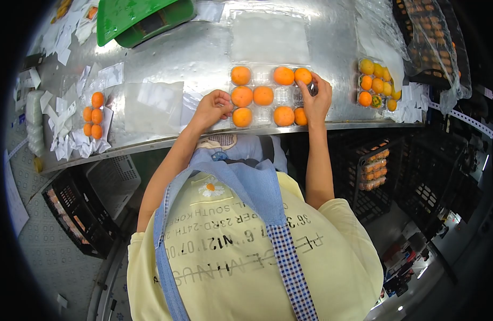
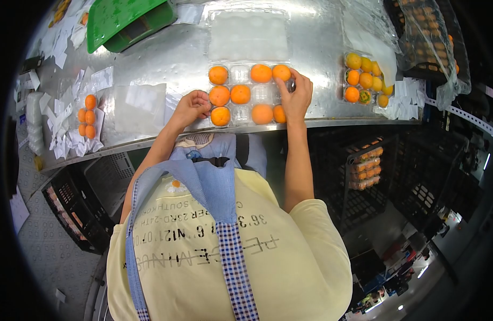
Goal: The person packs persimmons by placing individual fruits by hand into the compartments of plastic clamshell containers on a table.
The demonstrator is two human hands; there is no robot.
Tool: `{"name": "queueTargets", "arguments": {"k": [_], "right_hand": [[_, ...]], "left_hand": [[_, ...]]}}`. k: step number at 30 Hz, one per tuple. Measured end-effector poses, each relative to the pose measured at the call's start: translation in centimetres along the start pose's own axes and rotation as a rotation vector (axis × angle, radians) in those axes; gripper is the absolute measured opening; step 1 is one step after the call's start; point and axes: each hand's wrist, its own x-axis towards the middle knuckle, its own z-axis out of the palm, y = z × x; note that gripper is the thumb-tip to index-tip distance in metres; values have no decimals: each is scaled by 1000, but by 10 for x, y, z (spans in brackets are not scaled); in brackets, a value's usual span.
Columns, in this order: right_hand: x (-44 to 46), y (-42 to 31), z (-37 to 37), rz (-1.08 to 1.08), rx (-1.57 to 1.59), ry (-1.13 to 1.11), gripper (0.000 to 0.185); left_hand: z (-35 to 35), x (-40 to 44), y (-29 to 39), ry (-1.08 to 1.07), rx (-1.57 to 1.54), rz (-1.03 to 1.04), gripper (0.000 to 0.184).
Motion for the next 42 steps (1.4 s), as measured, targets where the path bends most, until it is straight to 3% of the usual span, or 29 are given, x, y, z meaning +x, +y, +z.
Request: {"name": "queueTargets", "arguments": {"k": [6,12,15,18,21,22,25,28,34,37,40,42], "right_hand": [[1,-3,2,96,9,4,41],[19,-5,-14,257,-138,-228,53],[18,-8,-13,255,-194,-219,56],[21,-22,-20,223,-319,-251,47],[34,-37,-17,-123,-280,2,40],[43,-45,-14,-120,-171,-73,32],[64,-51,20,-246,-173,-295,30],[76,-43,59,-211,-227,-435,30],[95,-57,67,-250,-295,-370,31],[85,-93,49,-292,-214,-422,34],[55,-117,50,-400,-185,-620,38],[35,-120,59,-402,-159,-604,37]], "left_hand": [[-3,1,-2,-25,39,9,24],[-2,-1,3,-27,55,1,23],[-3,-2,2,-27,61,2,22],[-2,-2,4,-23,61,-11,22],[-2,-4,6,-14,64,-20,22],[-2,-4,6,-15,68,-22,22],[-3,-2,2,-26,56,-2,23],[-2,-3,4,-13,70,-26,23],[-4,-3,5,-41,85,-5,21],[-4,-4,9,-53,89,-20,22],[-6,-2,8,-75,83,-8,22],[-7,-1,7,-76,77,6,22]]}}
